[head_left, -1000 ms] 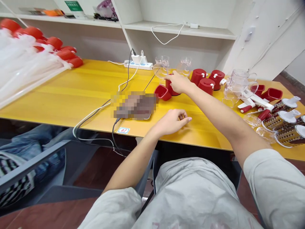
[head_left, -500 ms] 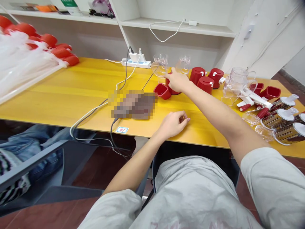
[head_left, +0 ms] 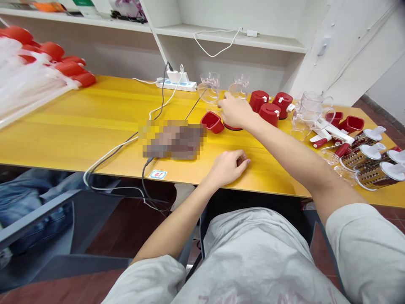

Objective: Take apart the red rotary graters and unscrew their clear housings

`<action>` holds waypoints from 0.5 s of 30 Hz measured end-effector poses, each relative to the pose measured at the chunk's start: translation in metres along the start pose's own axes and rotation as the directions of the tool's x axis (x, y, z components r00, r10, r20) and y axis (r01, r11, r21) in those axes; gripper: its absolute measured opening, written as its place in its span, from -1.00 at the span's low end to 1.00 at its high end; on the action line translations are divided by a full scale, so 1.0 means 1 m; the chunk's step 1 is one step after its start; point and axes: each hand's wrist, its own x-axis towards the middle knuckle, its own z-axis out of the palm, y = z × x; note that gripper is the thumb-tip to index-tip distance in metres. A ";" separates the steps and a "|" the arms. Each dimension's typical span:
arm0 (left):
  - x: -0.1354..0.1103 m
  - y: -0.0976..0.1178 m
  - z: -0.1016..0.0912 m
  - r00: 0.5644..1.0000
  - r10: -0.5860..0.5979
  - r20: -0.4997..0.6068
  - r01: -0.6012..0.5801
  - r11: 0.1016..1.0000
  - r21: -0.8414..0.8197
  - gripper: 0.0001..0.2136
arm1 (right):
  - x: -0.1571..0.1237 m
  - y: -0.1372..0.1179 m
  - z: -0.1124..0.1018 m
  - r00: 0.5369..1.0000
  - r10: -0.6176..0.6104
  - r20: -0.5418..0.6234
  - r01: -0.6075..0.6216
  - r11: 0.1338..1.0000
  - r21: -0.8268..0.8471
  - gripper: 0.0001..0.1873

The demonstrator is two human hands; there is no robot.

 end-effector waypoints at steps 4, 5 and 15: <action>-0.001 -0.001 0.000 1.000 0.013 0.000 -0.013 1.000 0.000 -0.77 | 0.007 -0.019 0.017 0.998 0.008 0.055 -0.011 0.999 0.053 -0.22; -0.001 -0.001 0.000 1.000 0.015 0.001 -0.015 1.000 -0.003 -0.77 | 0.008 -0.022 0.022 0.997 0.021 0.075 -0.025 0.998 0.055 -0.22; -0.002 -0.005 0.002 0.999 0.050 0.003 -0.050 0.998 -0.025 -0.75 | -0.029 0.003 0.005 0.956 0.026 0.293 -0.040 0.998 0.040 -0.54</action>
